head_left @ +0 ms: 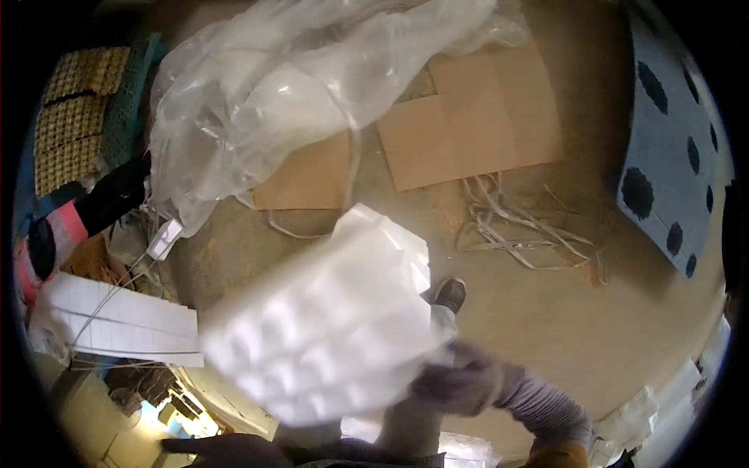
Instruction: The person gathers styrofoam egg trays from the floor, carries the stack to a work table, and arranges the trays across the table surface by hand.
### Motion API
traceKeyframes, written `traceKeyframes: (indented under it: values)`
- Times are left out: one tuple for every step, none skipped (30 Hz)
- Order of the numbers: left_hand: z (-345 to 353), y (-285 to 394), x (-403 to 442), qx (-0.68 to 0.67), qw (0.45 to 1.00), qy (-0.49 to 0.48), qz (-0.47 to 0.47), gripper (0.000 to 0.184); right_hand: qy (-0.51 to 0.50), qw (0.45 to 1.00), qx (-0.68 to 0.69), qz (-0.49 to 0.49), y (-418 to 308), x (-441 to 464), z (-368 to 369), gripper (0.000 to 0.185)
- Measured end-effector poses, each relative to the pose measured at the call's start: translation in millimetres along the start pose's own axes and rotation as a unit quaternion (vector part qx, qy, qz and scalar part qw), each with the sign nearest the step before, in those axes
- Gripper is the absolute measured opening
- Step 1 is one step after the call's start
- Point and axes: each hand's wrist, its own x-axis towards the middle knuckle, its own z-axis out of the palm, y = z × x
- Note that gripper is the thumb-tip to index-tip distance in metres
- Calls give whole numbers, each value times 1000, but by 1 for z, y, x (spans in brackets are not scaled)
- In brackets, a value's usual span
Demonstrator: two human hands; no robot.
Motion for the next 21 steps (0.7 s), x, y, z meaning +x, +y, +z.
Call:
traceKeyframes:
  values:
    - [0,0,-1,2,1000,-5,2,73,-62,996,54,-39,-17,1,20,29]
    - [2,2,3,11,1000,-9,3,72,-104,986,110,-65,-26,4,35,33]
    - [6,3,8,22,1000,-9,8,71,-121,974,178,-68,-26,4,42,36]
    - [14,5,9,28,999,-4,15,70,-114,958,259,-46,-20,5,43,39]
    - [27,4,10,26,999,9,21,69,-59,939,337,11,-4,3,42,42]
    - [40,2,11,24,999,23,28,68,30,917,389,86,21,6,40,45]
    - [52,-2,11,21,999,33,33,67,141,887,405,172,54,11,38,48]
    - [62,-3,6,17,998,41,33,67,229,852,396,254,95,22,40,52]
    - [66,-8,-5,72,997,-5,42,65,272,821,384,322,145,37,50,55]
    - [64,-5,-5,85,996,-22,17,65,259,863,299,315,198,47,74,51]
    - [57,0,-5,99,994,-38,-7,64,261,787,428,360,235,53,94,52]
    - [58,-3,-7,98,995,-27,-14,64,247,732,506,384,266,54,122,52]
    - [60,-5,-9,96,995,-17,-21,64,238,667,574,411,297,56,149,52]
    - [68,-18,-14,84,996,24,-13,65,220,644,601,420,333,60,180,51]
    - [75,-34,-16,74,995,67,-4,66,228,634,605,425,344,74,190,50]
    - [76,-35,-5,48,987,152,-1,68,236,624,608,430,353,87,199,49]
    - [78,-37,6,22,971,236,6,71,266,623,590,440,346,101,208,48]
    - [67,-44,20,22,970,242,23,73,296,621,569,451,344,109,219,46]
    - [53,-52,31,23,967,252,41,75,240,619,585,466,350,104,213,50]
    - [47,-67,39,6,963,266,39,75,181,618,597,478,357,99,210,53]
    - [47,-87,36,-28,963,265,35,76,179,645,574,471,346,95,208,55]
